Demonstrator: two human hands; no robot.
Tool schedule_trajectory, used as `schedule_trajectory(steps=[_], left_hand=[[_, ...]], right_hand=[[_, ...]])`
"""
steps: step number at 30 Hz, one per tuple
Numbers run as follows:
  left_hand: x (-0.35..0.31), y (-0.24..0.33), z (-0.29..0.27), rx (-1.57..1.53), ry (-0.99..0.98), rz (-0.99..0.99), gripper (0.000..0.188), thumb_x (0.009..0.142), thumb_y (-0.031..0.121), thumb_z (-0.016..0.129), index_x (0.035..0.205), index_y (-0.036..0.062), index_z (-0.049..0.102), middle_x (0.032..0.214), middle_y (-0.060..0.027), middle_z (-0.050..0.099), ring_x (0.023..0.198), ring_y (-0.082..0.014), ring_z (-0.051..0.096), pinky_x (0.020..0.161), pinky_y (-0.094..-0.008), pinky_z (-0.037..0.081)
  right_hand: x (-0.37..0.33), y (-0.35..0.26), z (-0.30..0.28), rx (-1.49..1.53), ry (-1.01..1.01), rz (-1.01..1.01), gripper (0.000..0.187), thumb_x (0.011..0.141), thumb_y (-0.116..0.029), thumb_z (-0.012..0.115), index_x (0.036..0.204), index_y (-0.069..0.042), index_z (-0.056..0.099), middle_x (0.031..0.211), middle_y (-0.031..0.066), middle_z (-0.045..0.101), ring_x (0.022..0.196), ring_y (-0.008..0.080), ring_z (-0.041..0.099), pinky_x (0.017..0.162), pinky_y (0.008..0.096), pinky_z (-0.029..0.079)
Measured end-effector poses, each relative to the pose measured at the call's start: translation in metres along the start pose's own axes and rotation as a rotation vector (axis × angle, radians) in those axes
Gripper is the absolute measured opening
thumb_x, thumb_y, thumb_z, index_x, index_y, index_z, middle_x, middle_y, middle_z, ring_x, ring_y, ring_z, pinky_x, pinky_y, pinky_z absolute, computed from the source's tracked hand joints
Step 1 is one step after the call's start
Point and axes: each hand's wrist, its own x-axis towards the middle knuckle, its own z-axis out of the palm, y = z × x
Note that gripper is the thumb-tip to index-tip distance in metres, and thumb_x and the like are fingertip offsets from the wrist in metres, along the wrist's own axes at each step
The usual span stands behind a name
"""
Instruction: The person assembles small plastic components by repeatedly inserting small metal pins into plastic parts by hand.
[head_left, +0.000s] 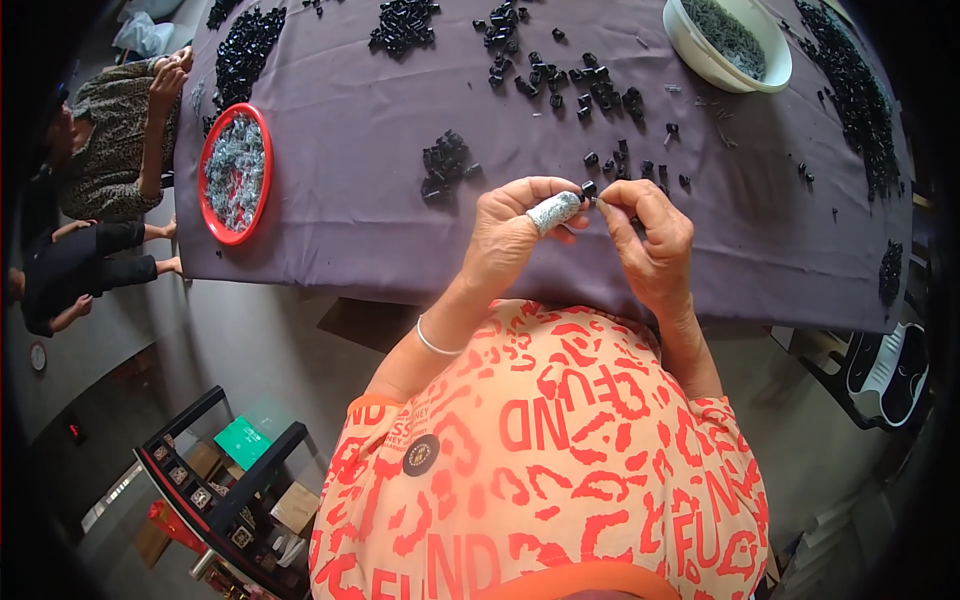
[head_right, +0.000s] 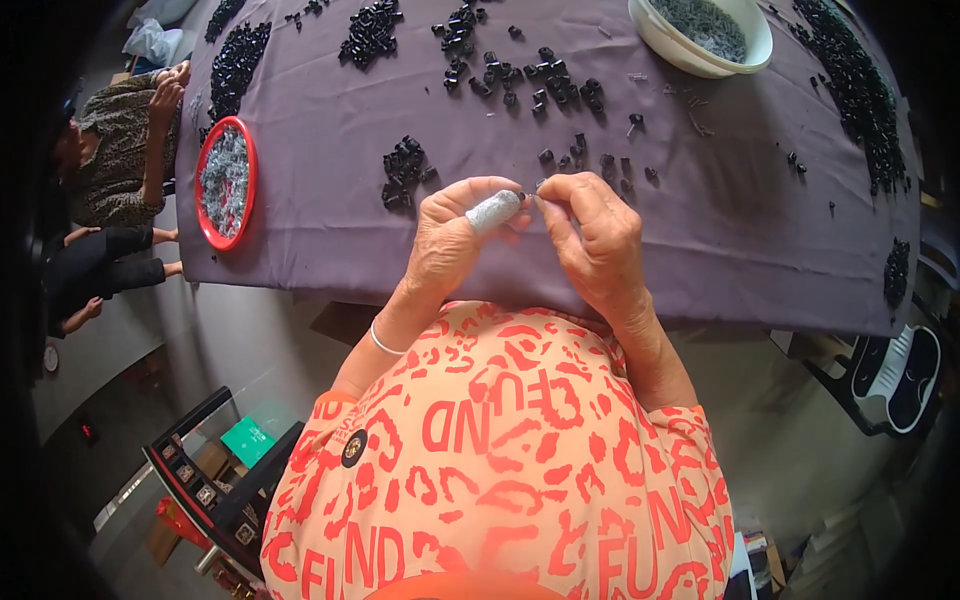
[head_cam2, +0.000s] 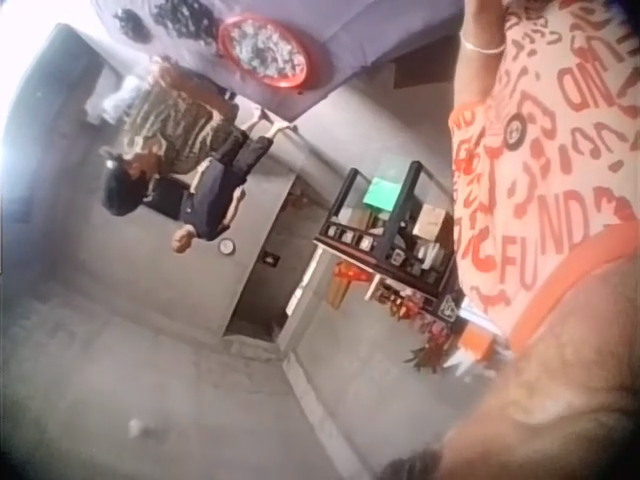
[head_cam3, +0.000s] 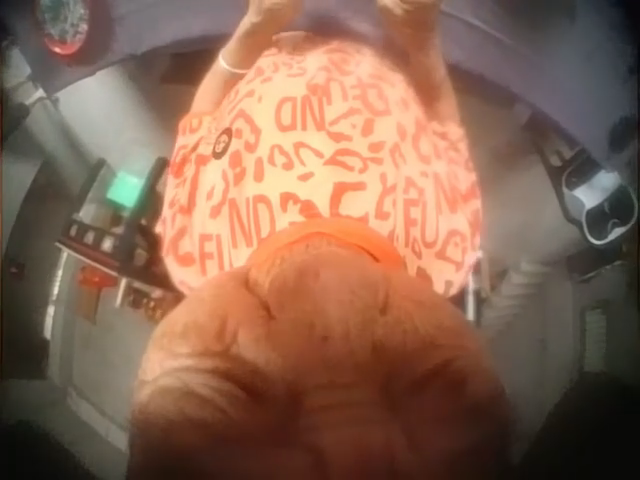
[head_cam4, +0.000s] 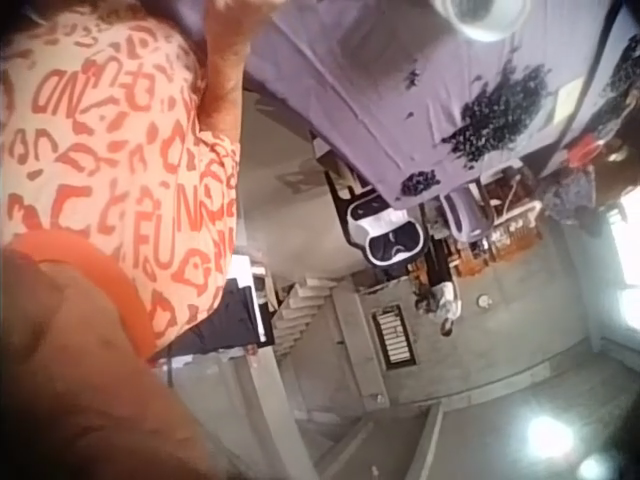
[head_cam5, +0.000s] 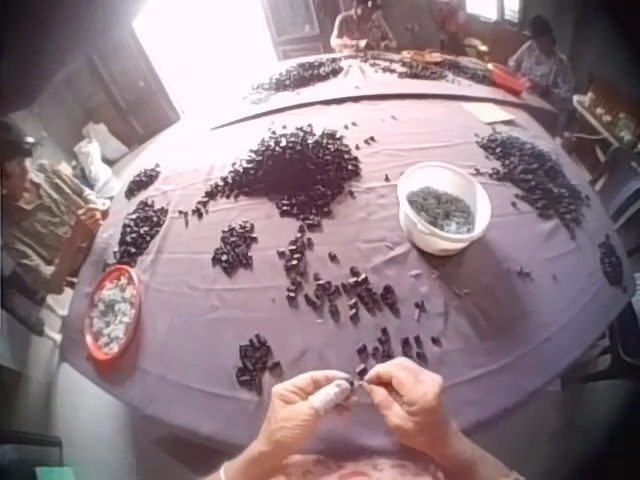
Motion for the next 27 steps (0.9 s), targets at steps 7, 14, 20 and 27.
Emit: schedule_trajectory(steps=[7, 14, 20, 27], left_hand=[[-0.011, -0.001, 0.004, 0.124, 0.024, 0.11, 0.017, 0.088, 0.004, 0.063, 0.103, -0.003, 0.064, 0.092, -0.0088, 0.068, 0.08, -0.0147, 0.066, 0.068, -0.0249, 0.055], [-0.024, -0.004, 0.008, 0.379, 0.117, 0.171, 0.014, 0.087, 0.001, 0.063, 0.101, -0.0022, 0.065, 0.089, -0.0069, 0.068, 0.079, -0.0115, 0.065, 0.068, -0.0224, 0.053], [-0.024, -0.007, -0.002, 0.125, 0.04, 0.068, 0.014, 0.087, 0.002, 0.062, 0.1, -0.0029, 0.065, 0.088, -0.0077, 0.067, 0.075, -0.0114, 0.064, 0.067, -0.0224, 0.053], [-0.025, -0.011, 0.0, 0.1, 0.044, 0.043, 0.017, 0.086, 0.004, 0.064, 0.101, -0.0013, 0.066, 0.084, -0.0077, 0.068, 0.073, -0.0119, 0.063, 0.069, -0.0243, 0.051]], right_hand=[[-0.004, -0.005, 0.005, -0.073, -0.043, -0.061, 0.011, 0.08, 0.007, 0.063, 0.088, 0.001, 0.06, 0.081, 0.01, 0.062, 0.069, 0.0192, 0.061, 0.063, 0.0285, 0.048], [-0.01, -0.009, 0.007, -0.167, -0.131, -0.075, 0.011, 0.079, 0.007, 0.063, 0.088, 0.0, 0.06, 0.079, 0.011, 0.062, 0.069, 0.0225, 0.061, 0.062, 0.0296, 0.048], [-0.013, -0.01, 0.005, 0.1, -0.178, 0.175, 0.011, 0.079, 0.006, 0.064, 0.088, 0.001, 0.06, 0.077, 0.0072, 0.061, 0.069, 0.0143, 0.059, 0.064, 0.0257, 0.047], [-0.015, -0.007, 0.002, 0.112, -0.208, 0.179, 0.008, 0.079, 0.004, 0.066, 0.085, 0.001, 0.061, 0.075, 0.0057, 0.06, 0.068, 0.012, 0.057, 0.064, 0.0243, 0.045]])
